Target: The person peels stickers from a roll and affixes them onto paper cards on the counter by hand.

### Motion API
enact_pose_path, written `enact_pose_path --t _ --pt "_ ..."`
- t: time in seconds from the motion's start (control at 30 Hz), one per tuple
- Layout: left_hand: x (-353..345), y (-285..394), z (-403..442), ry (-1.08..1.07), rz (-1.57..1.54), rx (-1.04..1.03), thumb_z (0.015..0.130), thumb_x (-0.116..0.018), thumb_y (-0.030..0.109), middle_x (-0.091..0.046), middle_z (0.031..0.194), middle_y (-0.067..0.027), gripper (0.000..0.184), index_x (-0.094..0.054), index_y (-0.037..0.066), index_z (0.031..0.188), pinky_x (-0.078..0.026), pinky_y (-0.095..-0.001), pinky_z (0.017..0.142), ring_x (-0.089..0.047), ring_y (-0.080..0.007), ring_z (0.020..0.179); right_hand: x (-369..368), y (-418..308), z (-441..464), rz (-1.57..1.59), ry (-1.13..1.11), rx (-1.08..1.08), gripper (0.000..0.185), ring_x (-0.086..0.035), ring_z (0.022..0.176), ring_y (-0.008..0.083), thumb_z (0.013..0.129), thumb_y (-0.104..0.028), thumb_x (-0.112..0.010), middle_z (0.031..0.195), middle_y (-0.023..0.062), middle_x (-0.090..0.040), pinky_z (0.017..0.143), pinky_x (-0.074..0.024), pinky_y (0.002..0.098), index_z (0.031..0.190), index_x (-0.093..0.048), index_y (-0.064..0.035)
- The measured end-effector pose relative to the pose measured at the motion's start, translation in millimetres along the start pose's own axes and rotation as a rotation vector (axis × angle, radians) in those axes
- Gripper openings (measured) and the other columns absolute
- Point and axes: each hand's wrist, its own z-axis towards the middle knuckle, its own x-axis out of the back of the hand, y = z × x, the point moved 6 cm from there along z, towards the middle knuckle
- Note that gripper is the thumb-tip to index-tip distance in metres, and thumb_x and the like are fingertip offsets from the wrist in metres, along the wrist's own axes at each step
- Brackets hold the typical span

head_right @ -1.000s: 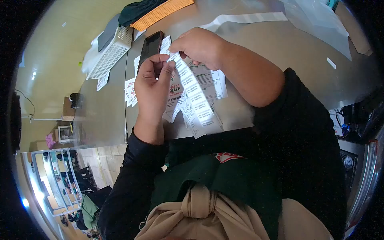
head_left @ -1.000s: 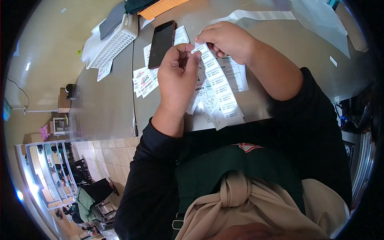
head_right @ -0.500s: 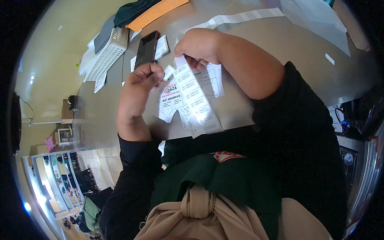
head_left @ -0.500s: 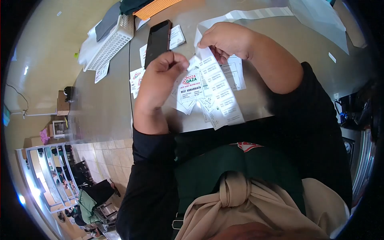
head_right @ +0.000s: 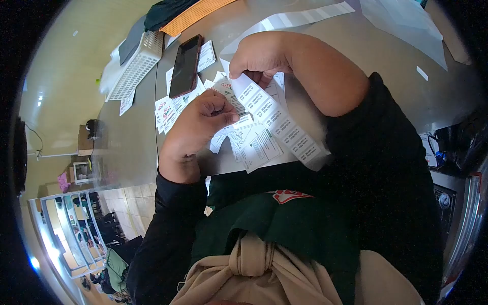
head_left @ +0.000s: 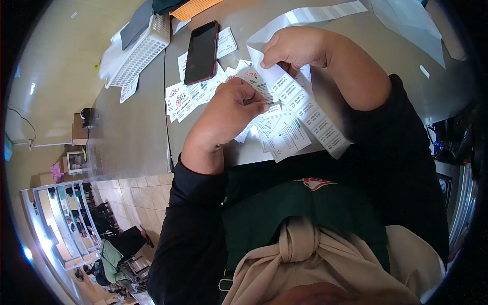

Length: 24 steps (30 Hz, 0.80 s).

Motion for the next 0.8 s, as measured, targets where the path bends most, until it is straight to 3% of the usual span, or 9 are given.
enact_pose_path --t 0.03,0.13,0.23,0.43,0.53,0.63,0.73,0.8 --pt "-1 0 0 -0.005 0.024 -0.002 0.079 -0.072 0.006 -0.050 0.087 -0.0055 0.015 -0.062 -0.004 0.082 -0.041 -0.0267 0.073 -0.050 -0.0154 0.080 0 1 1 -0.011 0.003 -0.001 0.031 -0.066 0.074 0.0248 0.083 -0.019 -0.058 0.090 0.0179 -0.066 0.070 -0.0545 0.0360 0.097 -0.065 0.0074" --pt "-3 -7 2 0.057 -0.007 -0.036 0.074 -0.073 0.011 -0.056 0.086 -0.0172 0.018 -0.068 -0.003 0.083 -0.043 -0.0356 0.074 -0.053 -0.0290 0.082 0 2 1 -0.029 0.000 -0.002 0.031 -0.065 0.073 0.0246 0.084 -0.021 -0.058 0.091 0.0174 -0.066 0.069 -0.0547 0.0341 0.095 -0.067 0.0058" --pt "-5 2 0 0.060 0.132 -0.036 0.079 -0.073 0.009 -0.051 0.087 -0.0074 0.016 -0.063 -0.004 0.081 -0.041 -0.0289 0.070 -0.050 -0.0173 0.078 -1 1 0 -0.024 -0.002 0.008 0.030 -0.065 0.072 0.0241 0.084 -0.021 -0.058 0.090 0.0169 -0.066 0.068 -0.0545 0.0337 0.095 -0.067 0.0056" --pt "-10 17 -2 0.141 0.358 -0.130 0.074 -0.078 0.016 -0.053 0.086 -0.0122 0.025 -0.062 -0.003 0.073 -0.043 -0.0320 0.069 -0.053 -0.0241 0.076 -2 -1 -2 -0.030 -0.009 0.013 0.028 -0.063 0.069 0.0229 0.083 -0.020 -0.058 0.085 0.0148 -0.065 0.066 -0.0537 0.0340 0.093 -0.066 0.0050" --pt "-11 20 -3 0.163 0.407 -0.046 0.070 -0.081 0.018 -0.053 0.082 -0.0125 0.029 -0.063 -0.002 0.079 -0.043 -0.0340 0.067 -0.053 -0.0252 0.074 -2 0 -2 -0.044 -0.002 0.009 0.028 -0.063 0.068 0.0224 0.083 -0.019 -0.058 0.084 0.0145 -0.065 0.065 -0.0533 0.0339 0.093 -0.066 0.0046" --pt "7 13 -6 0.357 0.279 0.022 0.067 -0.083 0.015 -0.054 0.086 -0.0120 0.034 -0.062 0.000 0.089 -0.044 -0.0366 0.068 -0.055 -0.0262 0.075 -3 0 -2 -0.032 -0.011 0.013 0.028 -0.063 0.069 0.0220 0.083 -0.019 -0.057 0.084 0.0145 -0.065 0.065 -0.0534 0.0337 0.093 -0.066 0.0045" --pt "18 -2 -3 0.145 0.114 0.019 0.064 -0.085 0.012 -0.055 0.096 -0.0115 0.046 -0.061 0.001 0.102 -0.046 -0.0360 0.076 -0.057 -0.0269 0.085 0 -1 0 -0.020 -0.005 0.022 0.029 -0.064 0.070 0.0219 0.082 -0.020 -0.057 0.085 0.0153 -0.065 0.066 -0.0538 0.0340 0.094 -0.066 0.0052" --pt "29 -2 -10 0.203 0.243 -0.122 0.061 -0.085 0.011 -0.054 0.100 -0.0106 0.050 -0.062 0.003 0.105 -0.045 -0.0344 0.082 -0.057 -0.0263 0.090 3 -1 0 0.014 0.023 0.026 0.030 -0.064 0.070 0.0220 0.082 -0.020 -0.057 0.085 0.0164 -0.066 0.066 -0.0539 0.0339 0.094 -0.066 0.0060"
